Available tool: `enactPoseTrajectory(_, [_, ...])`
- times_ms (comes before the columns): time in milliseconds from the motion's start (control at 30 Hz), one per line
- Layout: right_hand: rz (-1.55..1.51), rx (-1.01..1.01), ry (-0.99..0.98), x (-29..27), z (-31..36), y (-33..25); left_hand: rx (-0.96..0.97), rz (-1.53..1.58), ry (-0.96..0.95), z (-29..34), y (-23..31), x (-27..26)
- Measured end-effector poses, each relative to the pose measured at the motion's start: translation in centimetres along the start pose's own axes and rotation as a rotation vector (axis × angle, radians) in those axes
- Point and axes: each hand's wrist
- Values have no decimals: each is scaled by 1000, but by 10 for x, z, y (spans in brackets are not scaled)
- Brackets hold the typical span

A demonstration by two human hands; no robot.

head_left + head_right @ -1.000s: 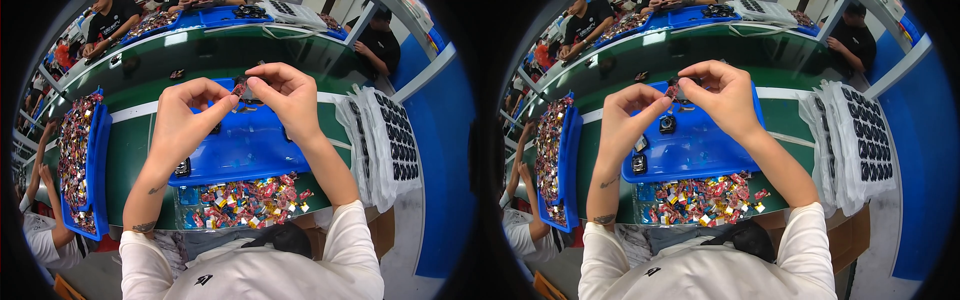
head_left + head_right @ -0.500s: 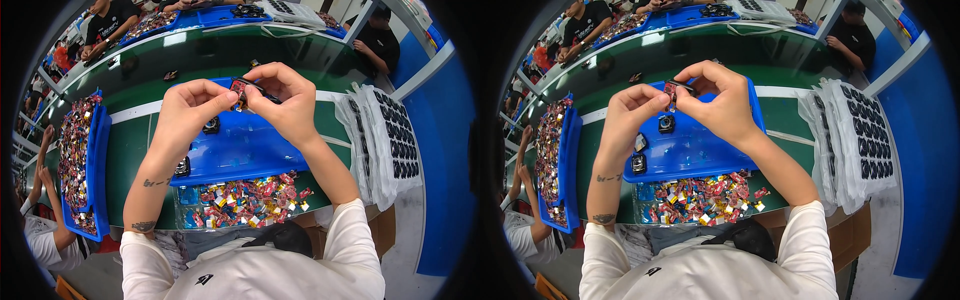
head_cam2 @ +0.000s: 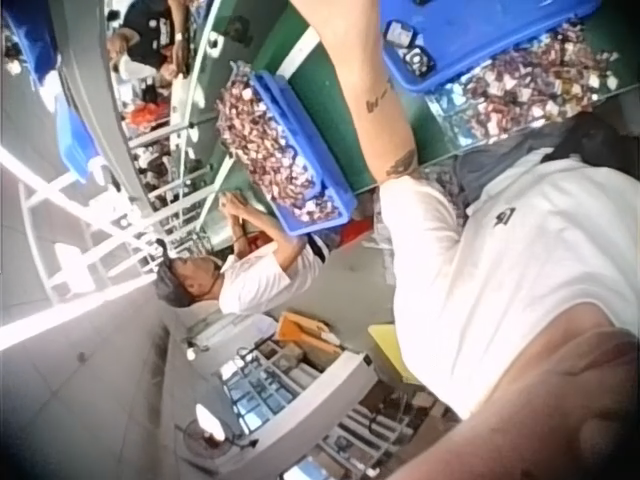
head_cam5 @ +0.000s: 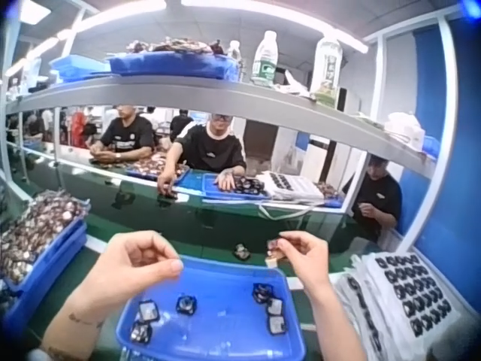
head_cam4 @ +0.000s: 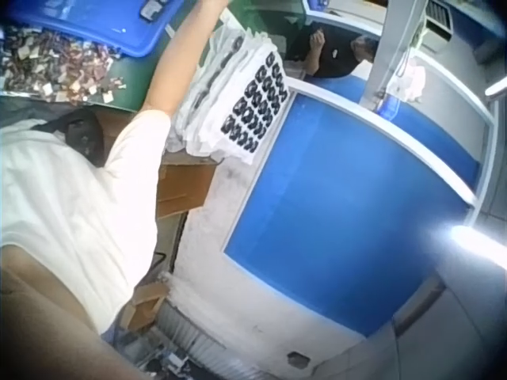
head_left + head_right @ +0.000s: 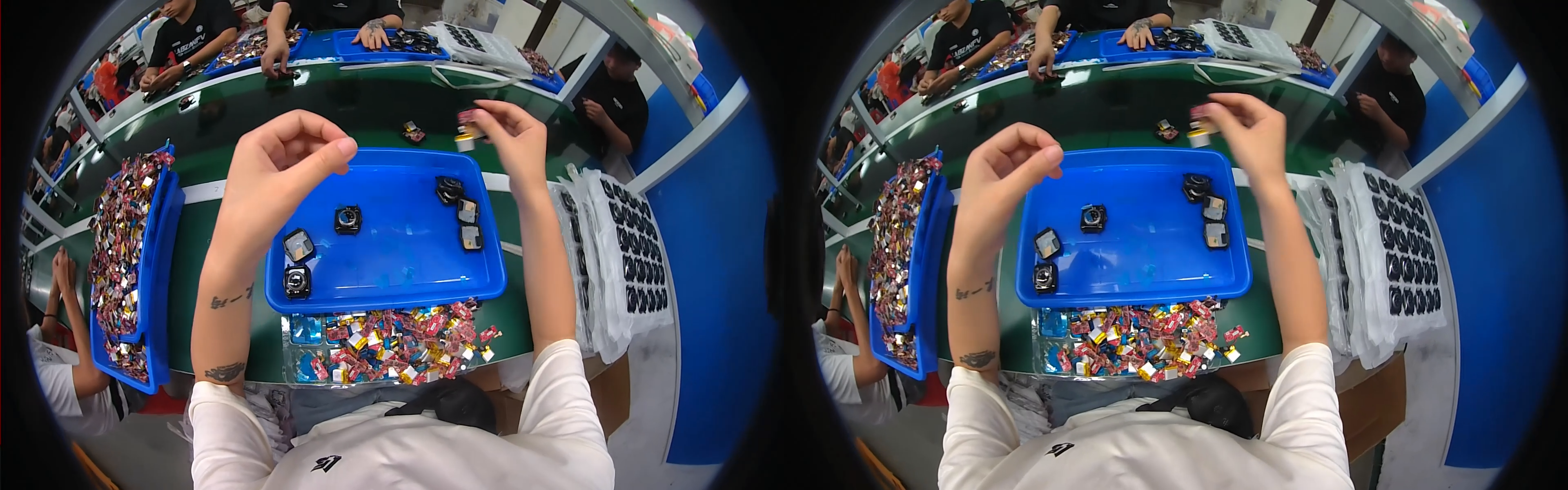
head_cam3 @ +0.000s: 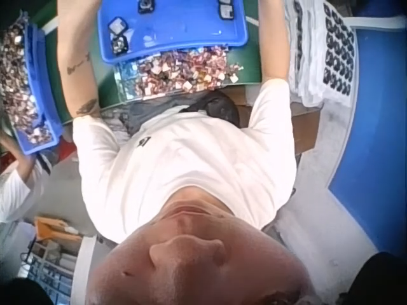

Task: The user is assembling small electronic camera or sensor modules at a factory conveyor belt.

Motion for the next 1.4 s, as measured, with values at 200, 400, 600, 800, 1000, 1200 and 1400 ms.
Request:
enactPoseTrajectory(200, [402,362,376,-95,-40,119,58,22,10,6,6,-11])
enactPoseTrajectory(400, [956,409,505,-145,-39,163,146,-55,21,7,9,-11])
enactPoseTrajectory(600, [813,280,95,-90,-26,107,141,-115,31,8,4,-17])
enactPoseTrajectory(800, [285,-152,-875,46,75,-30,138,-266,-21,9,4,-12])
enactPoseTrajectory(1000, [347,-527,-1154,85,135,-40,126,-336,-95,6,0,-3])
enactPoseTrajectory(1200, [61,-373,-1071,83,124,-35,160,-252,-136,6,-3,-2])
enactPoseTrajectory(1400, [-430,169,-745,69,90,-51,134,-236,-305,10,6,-4])
Point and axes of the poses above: each hand's wrist, its own z-axis away from the middle knuckle, its own x-axis out of the palm, y = z × x, and after that the axes turned 8 degrees about -z, right-handed
